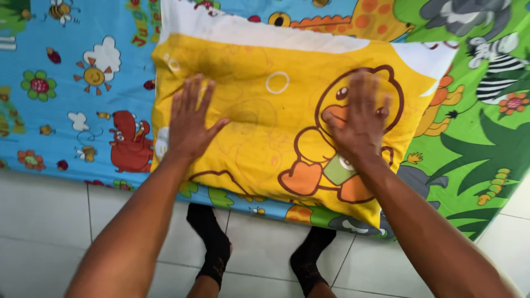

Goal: The person sweeps the floor with a broom, then places a pillow on the bed. They put a yellow pillowcase on the pillow, smooth it, and place it on the bed. The person then picks up a rolled green blanket and places it on the bed, followed by a rolled pink blanket.

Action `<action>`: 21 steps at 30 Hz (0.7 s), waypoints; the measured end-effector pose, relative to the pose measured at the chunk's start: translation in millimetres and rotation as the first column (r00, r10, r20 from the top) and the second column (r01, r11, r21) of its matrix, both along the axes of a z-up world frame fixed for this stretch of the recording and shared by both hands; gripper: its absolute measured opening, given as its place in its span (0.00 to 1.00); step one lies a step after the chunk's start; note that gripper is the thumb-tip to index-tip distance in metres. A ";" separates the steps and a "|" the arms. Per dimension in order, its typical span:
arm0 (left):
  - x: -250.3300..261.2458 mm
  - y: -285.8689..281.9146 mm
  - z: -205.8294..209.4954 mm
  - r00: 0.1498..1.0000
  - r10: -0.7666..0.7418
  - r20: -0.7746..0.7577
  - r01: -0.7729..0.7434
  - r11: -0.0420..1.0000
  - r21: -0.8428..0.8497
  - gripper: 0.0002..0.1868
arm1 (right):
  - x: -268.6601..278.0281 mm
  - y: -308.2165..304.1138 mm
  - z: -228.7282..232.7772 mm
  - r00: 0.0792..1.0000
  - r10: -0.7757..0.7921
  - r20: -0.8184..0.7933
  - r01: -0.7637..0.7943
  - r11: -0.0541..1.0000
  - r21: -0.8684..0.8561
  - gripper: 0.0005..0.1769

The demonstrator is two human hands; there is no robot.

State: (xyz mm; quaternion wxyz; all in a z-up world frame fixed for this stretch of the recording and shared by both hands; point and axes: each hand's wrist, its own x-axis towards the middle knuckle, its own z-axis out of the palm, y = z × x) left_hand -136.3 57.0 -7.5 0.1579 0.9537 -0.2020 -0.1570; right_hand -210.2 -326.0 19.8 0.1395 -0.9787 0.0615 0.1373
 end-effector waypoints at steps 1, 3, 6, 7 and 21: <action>5.4 6.2 4.9 1.000 0.011 0.009 -0.011 1.000 0.026 0.48 | -0.6 -8.3 3.4 0.995 -0.100 -0.023 0.099 0.995 -0.026 0.55; 13.7 14.0 18.3 0.999 0.030 0.021 -0.031 0.996 0.081 0.49 | -0.3 -27.9 15.2 0.965 -0.259 0.044 0.261 0.963 -0.060 0.50; 28.1 10.4 42.2 0.989 0.124 0.084 -0.117 0.990 -0.081 0.39 | 7.4 -45.0 29.2 0.945 -0.327 -0.007 0.326 0.945 -0.031 0.48; 32.7 -2.0 46.7 0.990 0.099 0.103 -0.083 0.985 -0.148 0.39 | 8.3 -44.1 31.9 0.940 -0.340 0.021 0.340 0.940 0.018 0.47; 42.2 -107.8 -19.1 0.962 -0.194 0.192 0.233 0.951 -0.203 0.43 | -10.8 17.0 -1.7 0.999 0.026 0.038 -0.028 0.998 0.055 0.46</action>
